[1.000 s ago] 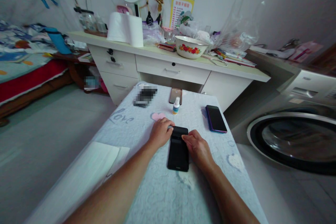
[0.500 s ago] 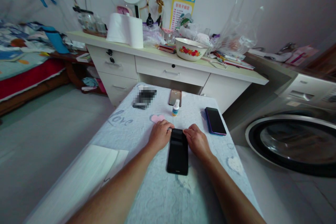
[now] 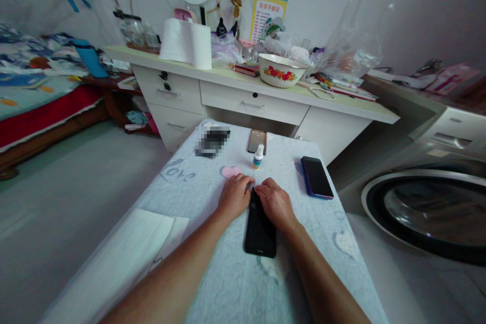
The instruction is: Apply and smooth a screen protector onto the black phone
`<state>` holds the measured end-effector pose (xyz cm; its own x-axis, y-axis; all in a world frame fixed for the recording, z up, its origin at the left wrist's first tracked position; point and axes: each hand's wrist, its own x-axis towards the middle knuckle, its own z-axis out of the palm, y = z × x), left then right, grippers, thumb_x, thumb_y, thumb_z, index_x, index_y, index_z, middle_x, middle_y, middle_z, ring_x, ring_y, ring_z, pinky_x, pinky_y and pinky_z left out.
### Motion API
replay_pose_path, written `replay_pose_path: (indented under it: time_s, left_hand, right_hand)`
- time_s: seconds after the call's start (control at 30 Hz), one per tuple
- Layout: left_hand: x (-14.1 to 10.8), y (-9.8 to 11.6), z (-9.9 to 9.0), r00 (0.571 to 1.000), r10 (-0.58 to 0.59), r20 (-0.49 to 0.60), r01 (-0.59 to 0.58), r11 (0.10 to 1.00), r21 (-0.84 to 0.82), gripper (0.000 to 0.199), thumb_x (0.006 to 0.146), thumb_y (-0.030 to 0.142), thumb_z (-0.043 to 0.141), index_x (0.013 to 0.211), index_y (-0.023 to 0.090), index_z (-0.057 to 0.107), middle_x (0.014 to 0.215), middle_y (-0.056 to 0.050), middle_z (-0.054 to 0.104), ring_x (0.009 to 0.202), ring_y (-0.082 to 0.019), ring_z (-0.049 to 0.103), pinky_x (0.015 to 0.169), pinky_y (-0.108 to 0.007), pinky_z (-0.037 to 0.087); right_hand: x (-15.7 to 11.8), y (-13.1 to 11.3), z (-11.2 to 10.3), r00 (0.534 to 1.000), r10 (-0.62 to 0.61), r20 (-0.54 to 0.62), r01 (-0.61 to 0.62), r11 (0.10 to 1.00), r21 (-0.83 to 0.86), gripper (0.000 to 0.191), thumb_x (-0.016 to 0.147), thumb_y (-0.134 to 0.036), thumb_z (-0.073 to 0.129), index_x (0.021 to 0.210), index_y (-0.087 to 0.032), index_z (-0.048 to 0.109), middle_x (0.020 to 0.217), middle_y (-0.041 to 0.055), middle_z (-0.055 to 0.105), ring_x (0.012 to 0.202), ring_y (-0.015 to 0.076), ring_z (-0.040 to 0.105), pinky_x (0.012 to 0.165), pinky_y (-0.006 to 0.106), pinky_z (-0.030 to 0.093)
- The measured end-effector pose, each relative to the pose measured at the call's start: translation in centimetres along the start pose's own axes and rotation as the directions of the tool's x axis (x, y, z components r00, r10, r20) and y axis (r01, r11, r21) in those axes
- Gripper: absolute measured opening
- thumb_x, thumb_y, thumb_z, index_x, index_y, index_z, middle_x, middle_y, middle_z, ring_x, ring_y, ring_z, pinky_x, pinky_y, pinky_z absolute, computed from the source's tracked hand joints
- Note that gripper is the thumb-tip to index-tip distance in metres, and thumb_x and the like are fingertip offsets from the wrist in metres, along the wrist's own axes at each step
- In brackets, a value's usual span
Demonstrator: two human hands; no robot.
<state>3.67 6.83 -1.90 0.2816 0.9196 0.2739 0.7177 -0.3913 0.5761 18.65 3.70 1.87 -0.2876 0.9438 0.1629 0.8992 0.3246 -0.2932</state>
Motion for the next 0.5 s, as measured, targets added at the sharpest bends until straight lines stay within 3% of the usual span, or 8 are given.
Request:
replay_pose_path:
  time_s: [0.2,0.5]
  left_hand:
    - [-0.1,0.1,-0.1,1.0,-0.023,-0.007,0.023,1.0,0.003,0.029,0.079,0.009,0.053,0.104,0.021,0.059,0.102,-0.004,0.061,0.098,-0.019,0.055,0.088,-0.033,0.043]
    - [-0.2,0.1,-0.1,1.0,-0.011,0.002,0.011,1.0,0.016,0.026,0.079,0.011,0.053,0.102,0.022,0.06,0.102,-0.004,0.061,0.1,-0.02,0.054,0.089,-0.034,0.042]
  right_hand:
    - [0.3,-0.3,0.2,1.0,-0.012,0.026,0.013,1.0,-0.028,0.027,0.097,-0.027,0.04,0.1,-0.026,0.067,0.099,0.0025,0.062,0.084,0.0135,0.057,0.07,0.021,0.039]
    - [-0.7,1.3,-0.9,0.997,0.057,0.049,-0.053,0.995,-0.084,0.028,0.097,-0.028,0.041,0.096,-0.026,0.069,0.095,0.0029,0.062,0.081,0.0138,0.058,0.067,0.021,0.038]
